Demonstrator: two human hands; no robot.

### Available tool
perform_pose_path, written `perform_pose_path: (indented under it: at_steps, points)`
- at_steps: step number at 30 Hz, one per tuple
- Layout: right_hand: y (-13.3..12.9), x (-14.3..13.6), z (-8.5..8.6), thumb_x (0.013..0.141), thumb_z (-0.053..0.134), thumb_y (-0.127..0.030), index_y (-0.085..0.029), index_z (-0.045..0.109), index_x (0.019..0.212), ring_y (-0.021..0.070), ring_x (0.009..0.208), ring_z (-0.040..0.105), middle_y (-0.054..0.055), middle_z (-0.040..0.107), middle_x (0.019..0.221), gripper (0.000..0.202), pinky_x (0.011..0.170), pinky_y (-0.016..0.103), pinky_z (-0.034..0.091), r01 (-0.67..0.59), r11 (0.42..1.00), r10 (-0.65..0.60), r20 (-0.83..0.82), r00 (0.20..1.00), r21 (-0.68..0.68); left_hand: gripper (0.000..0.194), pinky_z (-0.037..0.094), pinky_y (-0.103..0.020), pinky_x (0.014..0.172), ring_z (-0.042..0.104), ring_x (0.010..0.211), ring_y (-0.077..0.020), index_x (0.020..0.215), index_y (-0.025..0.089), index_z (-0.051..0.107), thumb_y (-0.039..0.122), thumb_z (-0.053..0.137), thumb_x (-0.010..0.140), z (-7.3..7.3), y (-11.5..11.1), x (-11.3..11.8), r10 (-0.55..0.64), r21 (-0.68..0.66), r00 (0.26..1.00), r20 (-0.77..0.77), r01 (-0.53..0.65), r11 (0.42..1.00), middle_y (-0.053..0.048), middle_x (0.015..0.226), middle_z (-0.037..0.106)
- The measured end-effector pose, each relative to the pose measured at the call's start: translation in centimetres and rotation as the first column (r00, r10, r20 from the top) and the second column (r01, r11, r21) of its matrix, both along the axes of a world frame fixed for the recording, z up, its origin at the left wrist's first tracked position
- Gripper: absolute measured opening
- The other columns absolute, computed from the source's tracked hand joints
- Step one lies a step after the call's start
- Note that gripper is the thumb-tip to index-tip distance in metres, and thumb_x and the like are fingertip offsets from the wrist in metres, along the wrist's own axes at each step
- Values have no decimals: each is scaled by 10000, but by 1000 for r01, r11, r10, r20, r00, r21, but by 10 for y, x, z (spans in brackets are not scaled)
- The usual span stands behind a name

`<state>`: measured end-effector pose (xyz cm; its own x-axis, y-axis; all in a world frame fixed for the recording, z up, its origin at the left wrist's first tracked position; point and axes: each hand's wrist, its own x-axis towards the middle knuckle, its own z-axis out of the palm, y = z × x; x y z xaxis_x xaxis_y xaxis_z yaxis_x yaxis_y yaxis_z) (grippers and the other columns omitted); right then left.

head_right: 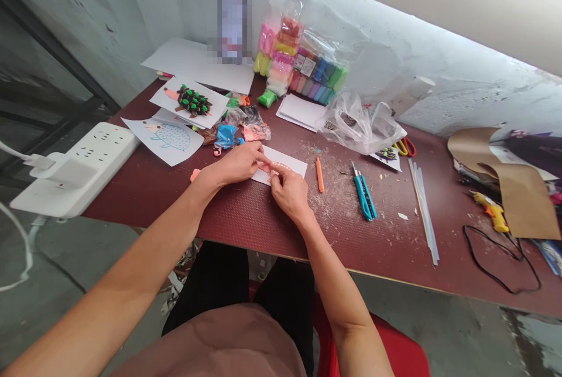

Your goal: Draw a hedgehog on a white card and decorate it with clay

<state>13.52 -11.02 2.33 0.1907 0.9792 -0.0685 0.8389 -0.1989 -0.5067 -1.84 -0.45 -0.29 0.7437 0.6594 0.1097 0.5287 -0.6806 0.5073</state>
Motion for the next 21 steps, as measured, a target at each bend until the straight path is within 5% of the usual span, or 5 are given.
perform_pose_path:
  at_steps: [13,21]
  points:
    - [-3,0,-9,922,478,-184,-223,758,1310,238,882,763,100,819,1123,480,830,333,545,-39,995,31,82,996,96,352,498,-306,868,654,1005,-223,1166,184,820,92,560,947,1,-1,1,20,5,1000,12,-20,1000,-110,1043,674]
    - [-2,-7,-4,948,465,-179,-248,690,1409,269,924,765,119,817,1090,517,803,349,552,-78,997,81,296,952,-22,380,512,-321,903,664,1056,-239,1191,157,794,64,542,922,6,-3,0,36,10,999,-4,-36,999,-121,1084,698]
